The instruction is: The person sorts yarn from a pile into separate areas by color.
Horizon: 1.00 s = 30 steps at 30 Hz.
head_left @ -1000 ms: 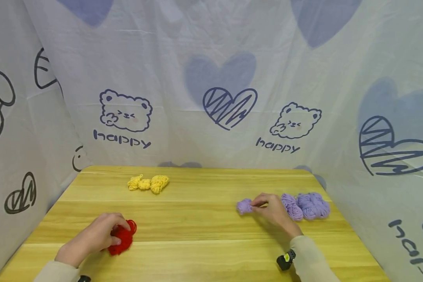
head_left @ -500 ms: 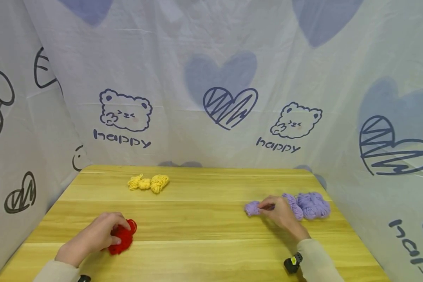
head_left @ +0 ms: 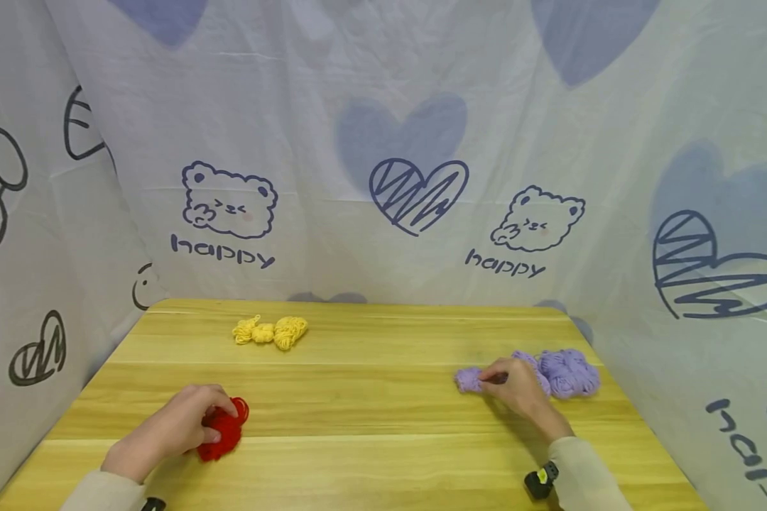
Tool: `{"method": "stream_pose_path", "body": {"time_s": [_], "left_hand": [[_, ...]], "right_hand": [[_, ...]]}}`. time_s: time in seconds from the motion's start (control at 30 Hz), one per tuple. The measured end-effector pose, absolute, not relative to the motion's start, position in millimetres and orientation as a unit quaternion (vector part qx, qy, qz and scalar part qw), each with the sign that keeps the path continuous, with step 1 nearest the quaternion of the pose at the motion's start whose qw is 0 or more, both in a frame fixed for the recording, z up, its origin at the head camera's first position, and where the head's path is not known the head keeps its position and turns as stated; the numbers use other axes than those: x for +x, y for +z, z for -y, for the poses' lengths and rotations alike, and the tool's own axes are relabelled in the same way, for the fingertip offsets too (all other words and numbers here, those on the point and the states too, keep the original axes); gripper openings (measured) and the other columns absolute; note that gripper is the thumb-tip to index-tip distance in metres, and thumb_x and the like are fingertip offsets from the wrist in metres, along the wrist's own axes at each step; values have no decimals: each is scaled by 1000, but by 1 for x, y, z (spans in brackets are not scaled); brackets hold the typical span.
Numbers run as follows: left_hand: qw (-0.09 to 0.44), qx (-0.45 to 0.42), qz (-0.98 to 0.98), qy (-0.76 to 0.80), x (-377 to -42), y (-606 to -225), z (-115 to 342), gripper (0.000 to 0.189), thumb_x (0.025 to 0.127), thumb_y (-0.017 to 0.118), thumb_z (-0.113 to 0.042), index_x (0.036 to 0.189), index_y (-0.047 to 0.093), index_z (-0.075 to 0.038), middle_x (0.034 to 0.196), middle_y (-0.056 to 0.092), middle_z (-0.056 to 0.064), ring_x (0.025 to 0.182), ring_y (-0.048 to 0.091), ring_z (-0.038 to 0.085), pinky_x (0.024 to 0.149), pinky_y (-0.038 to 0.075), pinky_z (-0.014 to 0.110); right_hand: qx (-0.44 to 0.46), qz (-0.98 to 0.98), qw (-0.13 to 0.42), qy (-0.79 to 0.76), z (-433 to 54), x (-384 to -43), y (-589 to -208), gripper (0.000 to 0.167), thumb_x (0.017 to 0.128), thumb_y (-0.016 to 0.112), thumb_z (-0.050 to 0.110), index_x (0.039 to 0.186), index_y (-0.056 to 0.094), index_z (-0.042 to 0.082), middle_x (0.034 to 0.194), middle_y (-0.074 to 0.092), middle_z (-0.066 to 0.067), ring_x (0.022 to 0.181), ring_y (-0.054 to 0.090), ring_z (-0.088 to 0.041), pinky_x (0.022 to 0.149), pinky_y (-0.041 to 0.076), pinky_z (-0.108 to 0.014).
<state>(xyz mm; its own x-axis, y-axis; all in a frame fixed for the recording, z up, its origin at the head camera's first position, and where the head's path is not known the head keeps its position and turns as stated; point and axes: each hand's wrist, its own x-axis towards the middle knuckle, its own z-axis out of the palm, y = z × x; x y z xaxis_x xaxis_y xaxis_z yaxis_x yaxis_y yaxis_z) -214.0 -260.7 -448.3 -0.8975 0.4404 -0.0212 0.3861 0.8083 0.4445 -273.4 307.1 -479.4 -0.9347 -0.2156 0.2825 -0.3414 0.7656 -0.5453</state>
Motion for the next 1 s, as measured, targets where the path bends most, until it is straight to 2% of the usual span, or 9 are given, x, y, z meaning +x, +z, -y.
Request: {"method": "stream_pose_path", "body": {"time_s": [0.4,1.0], "left_hand": [[64,221,-947,225,-215,-447,260,30,74,88,2,99,79,-11,103,73,5,90,67,21,75,60,38],[55,234,-946,219,-212,-449,263,29,75,88,-1,98,80,-14,99,70,0,87,63,14,73,57,29]], "right_hand": [[142,943,127,275,-313,-270,-475,10,80,84,-1,83,83,8,87,79,-9,79,71,-19,68,57,-24],[143,945,139,259,-324,-269,-476,12,78,83,-4,81,82,8,86,79,-9,79,73,-21,68,58,-26]]}}
